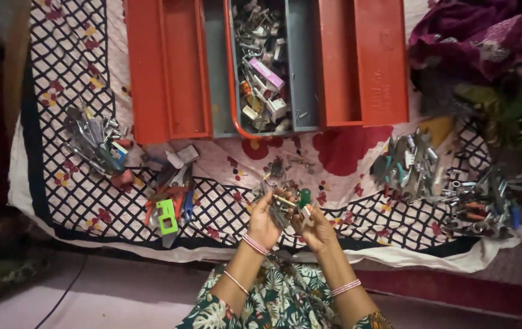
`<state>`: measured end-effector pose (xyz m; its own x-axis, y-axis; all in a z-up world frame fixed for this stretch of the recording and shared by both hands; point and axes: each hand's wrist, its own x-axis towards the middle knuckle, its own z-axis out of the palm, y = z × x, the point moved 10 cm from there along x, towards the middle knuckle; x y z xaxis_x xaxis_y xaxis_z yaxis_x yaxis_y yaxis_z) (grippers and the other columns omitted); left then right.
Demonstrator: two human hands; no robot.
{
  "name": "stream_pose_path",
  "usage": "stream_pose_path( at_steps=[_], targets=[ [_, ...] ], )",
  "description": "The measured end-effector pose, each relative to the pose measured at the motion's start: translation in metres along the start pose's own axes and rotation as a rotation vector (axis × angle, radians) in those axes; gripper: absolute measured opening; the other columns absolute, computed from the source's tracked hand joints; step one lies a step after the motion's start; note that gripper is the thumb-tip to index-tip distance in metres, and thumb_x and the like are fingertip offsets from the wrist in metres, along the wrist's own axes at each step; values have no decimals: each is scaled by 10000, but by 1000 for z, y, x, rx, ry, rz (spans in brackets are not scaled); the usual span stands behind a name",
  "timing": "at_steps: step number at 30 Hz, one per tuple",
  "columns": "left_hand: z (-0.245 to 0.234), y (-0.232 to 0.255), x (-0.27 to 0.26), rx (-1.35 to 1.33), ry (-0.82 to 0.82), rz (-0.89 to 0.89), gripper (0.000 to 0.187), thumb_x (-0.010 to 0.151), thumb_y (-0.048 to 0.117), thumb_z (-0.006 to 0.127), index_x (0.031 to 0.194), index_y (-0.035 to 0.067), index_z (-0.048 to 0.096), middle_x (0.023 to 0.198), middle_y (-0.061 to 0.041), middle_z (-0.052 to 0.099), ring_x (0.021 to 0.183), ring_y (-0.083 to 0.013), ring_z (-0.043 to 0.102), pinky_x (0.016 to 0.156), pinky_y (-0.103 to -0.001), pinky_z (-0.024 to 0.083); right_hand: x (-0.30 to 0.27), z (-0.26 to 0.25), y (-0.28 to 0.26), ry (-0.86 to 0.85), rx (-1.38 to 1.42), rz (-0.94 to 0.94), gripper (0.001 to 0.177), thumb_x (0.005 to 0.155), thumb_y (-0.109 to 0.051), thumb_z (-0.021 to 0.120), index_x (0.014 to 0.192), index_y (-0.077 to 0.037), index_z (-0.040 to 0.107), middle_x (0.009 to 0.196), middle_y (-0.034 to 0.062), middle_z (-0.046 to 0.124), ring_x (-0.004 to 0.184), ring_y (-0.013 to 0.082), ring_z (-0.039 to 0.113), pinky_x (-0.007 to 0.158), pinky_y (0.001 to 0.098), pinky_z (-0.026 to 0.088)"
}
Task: The person empties a red toolbox, sorts small metal parts and tools by hand, and places them back into the toolbox compartments. The person handles screws, bolts, and a ratchet, arranging them within the open toolbox.
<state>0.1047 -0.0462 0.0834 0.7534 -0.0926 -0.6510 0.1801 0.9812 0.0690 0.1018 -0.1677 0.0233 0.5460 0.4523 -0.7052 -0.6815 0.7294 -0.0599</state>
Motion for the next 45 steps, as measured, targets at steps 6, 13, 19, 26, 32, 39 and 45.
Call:
stream_pose_path(
  at_steps=[6,13,19,26,32,39,45],
  targets=[
    [18,-8,-11,-127,17,57,310,1073,311,476,1147,78,664,1076,-108,746,961,-225,729,780,-331,625,3,-1,-4,-59,165,-26,304,859,-118,793,1079,16,631,1125,221,672,1002,387,699,798,361,657],
    [32,-12,-24,-86,-13,75,298,1069,306,465,1149,100,665,1064,-94,749,956,-214,731,776,-320,625,-15,20,-11,-105,139,-19,339,852,-103,800,1111,42,636,1132,245,675,1006,392,691,768,330,649],
    [45,-12,-34,-32,-46,55,321,1081,326,449,1173,87,644,1084,-105,748,980,-218,728,789,-318,622,-40,55,-14,-158,89,-33,390,837,-85,803,1170,18,627,1180,205,677,1017,353,681,756,297,643],
    [47,-12,-41,-61,-88,61,338,1085,333,446,1195,86,649,1106,-105,743,997,-219,730,785,-317,627,-56,74,-13,-190,-23,-55,379,825,-83,799,1169,-92,641,1183,154,688,1000,329,705,769,291,643],
    [39,-16,-41,-85,-93,59,334,1083,326,444,1198,90,650,1119,-113,739,994,-224,728,792,-319,630,-55,63,-9,-165,3,-39,378,843,-83,801,1184,-94,639,1169,174,686,994,350,701,769,297,647],
    [40,-15,-43,-55,-81,76,333,1080,321,436,1194,90,647,1110,-114,738,986,-222,731,789,-314,629,-55,64,-9,-187,9,-28,403,835,-74,801,1207,-96,645,1192,172,678,1005,347,699,762,301,647],
    [43,-9,-44,-55,-65,86,335,1089,313,438,1185,69,647,1106,-113,737,978,-218,730,790,-308,628,-50,69,-7,-210,16,-18,387,841,-81,802,1185,-79,626,1197,181,673,1013,360,694,774,307,644]
  ],
)
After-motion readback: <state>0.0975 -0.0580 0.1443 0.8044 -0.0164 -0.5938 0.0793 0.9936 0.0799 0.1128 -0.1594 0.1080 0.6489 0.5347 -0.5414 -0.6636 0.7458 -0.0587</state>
